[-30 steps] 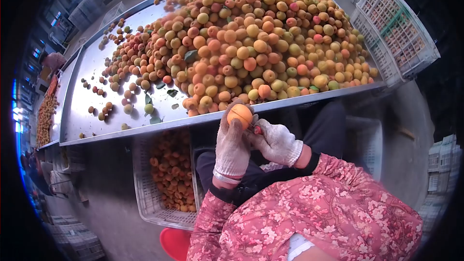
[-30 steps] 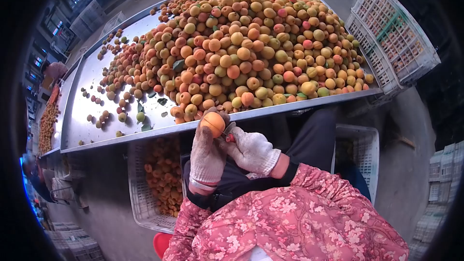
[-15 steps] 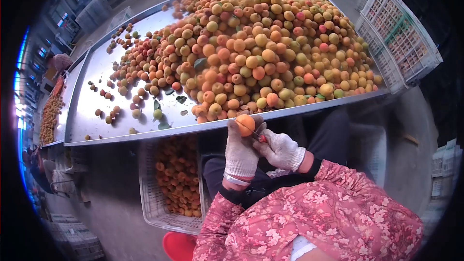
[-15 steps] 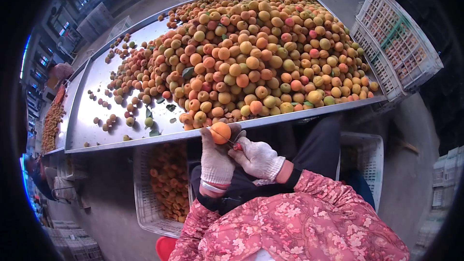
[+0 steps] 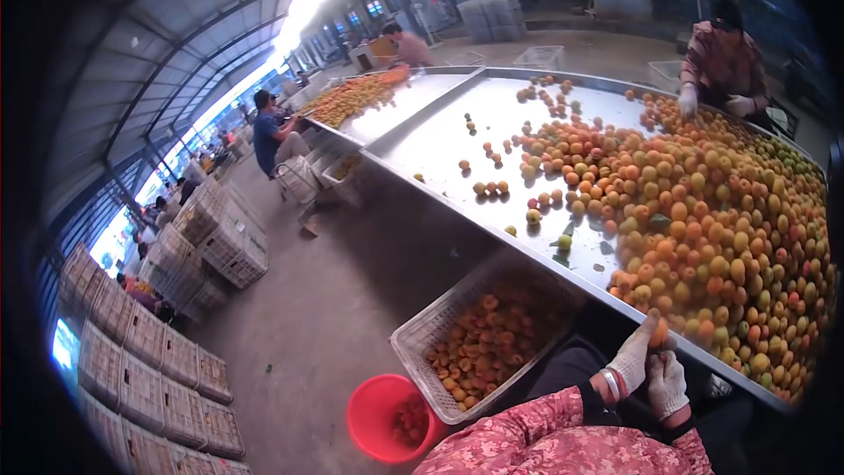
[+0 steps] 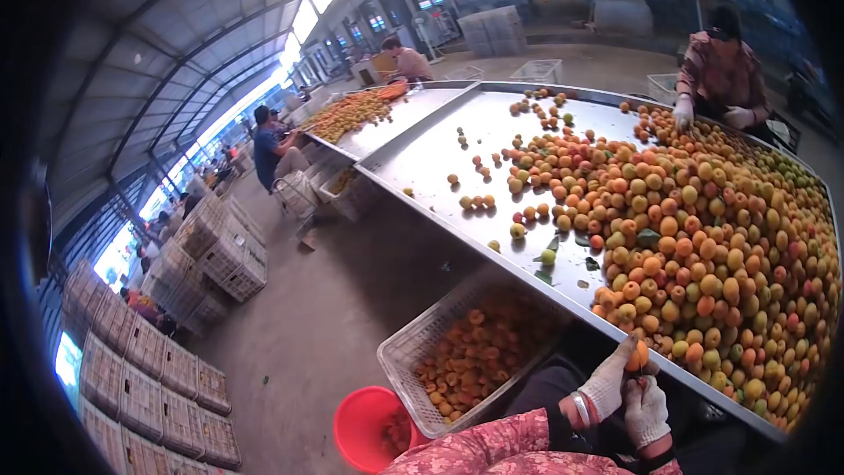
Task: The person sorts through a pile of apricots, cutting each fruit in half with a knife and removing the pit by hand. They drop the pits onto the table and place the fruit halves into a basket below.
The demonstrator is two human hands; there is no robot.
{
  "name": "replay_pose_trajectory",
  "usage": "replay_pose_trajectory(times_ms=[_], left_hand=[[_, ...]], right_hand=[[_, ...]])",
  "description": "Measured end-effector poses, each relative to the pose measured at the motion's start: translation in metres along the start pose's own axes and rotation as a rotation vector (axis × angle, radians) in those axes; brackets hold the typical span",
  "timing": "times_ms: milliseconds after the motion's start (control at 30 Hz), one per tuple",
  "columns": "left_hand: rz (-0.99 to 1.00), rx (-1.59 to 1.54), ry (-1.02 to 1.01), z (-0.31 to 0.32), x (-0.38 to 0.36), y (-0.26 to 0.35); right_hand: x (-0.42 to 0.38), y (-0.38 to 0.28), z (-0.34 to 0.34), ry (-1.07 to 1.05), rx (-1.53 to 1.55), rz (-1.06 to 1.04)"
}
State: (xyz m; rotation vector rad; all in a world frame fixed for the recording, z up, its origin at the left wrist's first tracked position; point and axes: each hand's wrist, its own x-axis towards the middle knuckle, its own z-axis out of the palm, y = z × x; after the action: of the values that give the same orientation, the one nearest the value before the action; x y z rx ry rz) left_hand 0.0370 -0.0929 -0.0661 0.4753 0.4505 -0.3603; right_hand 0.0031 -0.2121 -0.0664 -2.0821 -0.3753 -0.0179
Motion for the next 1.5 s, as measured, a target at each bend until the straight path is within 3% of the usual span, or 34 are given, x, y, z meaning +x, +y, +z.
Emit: replay_pose_trajectory(times_ms=[167, 333, 433, 533, 633, 733, 800, 933, 1500], left_hand=[[0.083, 0.012, -0.074, 0.009, -0.013, 0.011], [0.335, 0.242, -0.148, -0.001, -0.008, 0.01], [0.227, 0.264, -0.249, -0.011, -0.015, 0.017], [0.148, 0.292, -0.342, -0.016, -0.017, 0.018], [0.205, 0.395, -0.386, -0.02, -0.014, 0.015], [0.158, 0.4, -0.364, -0.023, -0.013, 0.013], [0.16, 0.428, -0.347, -0.025, -0.016, 0.014], [0.197, 0.52, -0.27, -0.024, -0.02, 0.014], [0.174, 0.541, -0.276, -0.022, -0.02, 0.019]], right_hand=[[0.006, -0.007, -0.008, 0.005, -0.106, -0.006], [0.008, -0.014, -0.016, 0.021, -0.002, -0.034], [0.006, -0.006, -0.02, -0.007, -0.032, -0.012], [0.005, -0.007, -0.013, 0.059, 0.132, -0.09], [0.005, 0.0, -0.014, -0.003, 0.216, -0.058], [0.005, 0.006, -0.012, -0.031, 0.284, -0.033], [0.005, -0.013, -0.018, -0.13, 0.252, 0.1], [0.003, -0.016, -0.014, -0.126, 0.272, 0.09], [0.009, -0.015, -0.01, -0.148, 0.407, 0.131]])
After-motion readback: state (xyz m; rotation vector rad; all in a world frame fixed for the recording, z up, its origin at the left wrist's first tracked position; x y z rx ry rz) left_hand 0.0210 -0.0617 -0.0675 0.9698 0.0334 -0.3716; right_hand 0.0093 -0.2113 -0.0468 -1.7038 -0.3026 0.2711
